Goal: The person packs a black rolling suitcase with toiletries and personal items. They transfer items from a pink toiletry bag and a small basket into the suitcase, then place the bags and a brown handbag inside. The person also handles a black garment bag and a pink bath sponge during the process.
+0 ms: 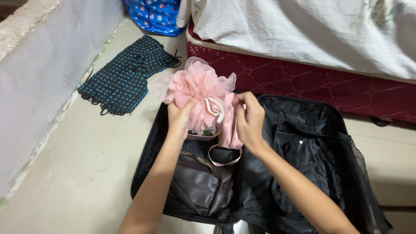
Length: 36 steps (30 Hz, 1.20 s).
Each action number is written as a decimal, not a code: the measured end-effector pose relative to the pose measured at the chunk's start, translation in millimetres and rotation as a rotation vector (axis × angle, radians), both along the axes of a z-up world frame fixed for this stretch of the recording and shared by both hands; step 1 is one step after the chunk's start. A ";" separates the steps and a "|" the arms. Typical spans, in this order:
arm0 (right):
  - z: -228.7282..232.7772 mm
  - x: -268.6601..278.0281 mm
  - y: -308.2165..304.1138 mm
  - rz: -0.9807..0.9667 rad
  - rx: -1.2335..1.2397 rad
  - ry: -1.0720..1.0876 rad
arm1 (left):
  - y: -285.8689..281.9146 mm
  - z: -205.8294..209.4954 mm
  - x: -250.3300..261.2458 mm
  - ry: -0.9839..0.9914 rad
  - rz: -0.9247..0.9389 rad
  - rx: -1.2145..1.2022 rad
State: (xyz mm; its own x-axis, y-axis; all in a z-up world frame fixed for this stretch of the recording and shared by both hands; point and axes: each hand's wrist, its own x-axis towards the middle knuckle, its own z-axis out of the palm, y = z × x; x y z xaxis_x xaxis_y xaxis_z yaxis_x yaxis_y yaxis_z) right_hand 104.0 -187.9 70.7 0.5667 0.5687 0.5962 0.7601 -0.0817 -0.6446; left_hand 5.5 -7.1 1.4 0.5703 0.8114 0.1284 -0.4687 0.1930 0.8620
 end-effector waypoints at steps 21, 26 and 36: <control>46.2 49.7 25.6 0.264 -0.401 0.194 | 30.8 -15.7 -5.3 0.485 0.337 0.512; 49.7 89.0 67.2 0.740 -0.077 1.100 | 80.8 14.5 -16.6 0.298 0.547 0.665; -18.8 128.6 151.2 0.918 0.018 0.862 | 123.5 11.7 23.6 0.488 0.343 0.538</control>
